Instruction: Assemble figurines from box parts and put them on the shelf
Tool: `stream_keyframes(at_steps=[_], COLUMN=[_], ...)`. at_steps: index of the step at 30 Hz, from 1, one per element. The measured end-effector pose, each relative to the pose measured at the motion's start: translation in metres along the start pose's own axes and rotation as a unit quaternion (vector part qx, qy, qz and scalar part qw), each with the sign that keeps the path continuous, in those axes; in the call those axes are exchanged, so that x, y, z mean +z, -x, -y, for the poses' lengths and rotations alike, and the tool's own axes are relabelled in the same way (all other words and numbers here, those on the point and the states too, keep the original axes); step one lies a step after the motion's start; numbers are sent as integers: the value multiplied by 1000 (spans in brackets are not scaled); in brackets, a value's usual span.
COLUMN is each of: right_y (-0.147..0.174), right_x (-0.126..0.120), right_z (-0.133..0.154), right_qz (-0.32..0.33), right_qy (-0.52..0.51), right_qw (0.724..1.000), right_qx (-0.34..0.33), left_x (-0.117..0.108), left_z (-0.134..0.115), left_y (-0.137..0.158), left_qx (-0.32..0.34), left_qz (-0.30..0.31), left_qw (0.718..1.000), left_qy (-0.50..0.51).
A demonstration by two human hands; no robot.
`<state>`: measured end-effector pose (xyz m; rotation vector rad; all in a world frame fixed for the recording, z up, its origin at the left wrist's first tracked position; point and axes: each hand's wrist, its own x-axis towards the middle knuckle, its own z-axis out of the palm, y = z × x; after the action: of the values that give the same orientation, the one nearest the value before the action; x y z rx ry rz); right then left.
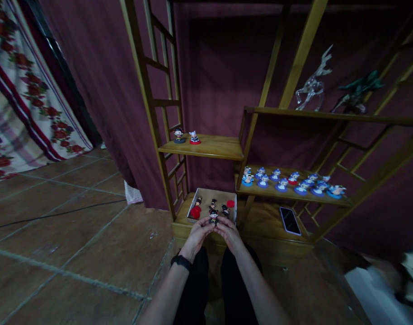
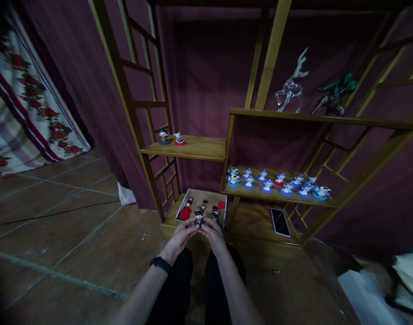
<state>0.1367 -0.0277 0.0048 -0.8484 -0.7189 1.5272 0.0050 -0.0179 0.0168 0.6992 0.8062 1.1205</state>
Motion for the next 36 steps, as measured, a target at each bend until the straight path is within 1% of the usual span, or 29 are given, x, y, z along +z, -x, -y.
stream_keyframes(at_steps=[3,5,10,18,22,25,30,34,36], right_y=[2,4,7,9,14,18,31,48,57], right_x=[1,2,3,1,1,3,4,3,3], right_z=[1,1,2,0,1,3,5,3,4], right_qz=[14,22,31,33,57,65,80,52,40], right_qy=[-2,1,3,6,4,2,-21,-57,-70], right_qw=[1000,1000,999,999,998,997,996,997,996], right_qx=[-7,-8,-16,8,24,31,32,31,26], left_x=[2,2,3,1,0,4,18,26,29], left_z=[0,0,1,0,0,-3,-12,-10,-8], left_y=[2,4,8,16,19,25,42,54,61], left_qx=[28,48,65,84,112,138,160,165,160], left_qz=[30,31,-3,-8,-43,-74,-88,-90,-77], left_qw=[999,997,995,988,978,968,956,940,933], left_qy=[-28,-43,-70,-130,-168,-196,-230,-286,-314])
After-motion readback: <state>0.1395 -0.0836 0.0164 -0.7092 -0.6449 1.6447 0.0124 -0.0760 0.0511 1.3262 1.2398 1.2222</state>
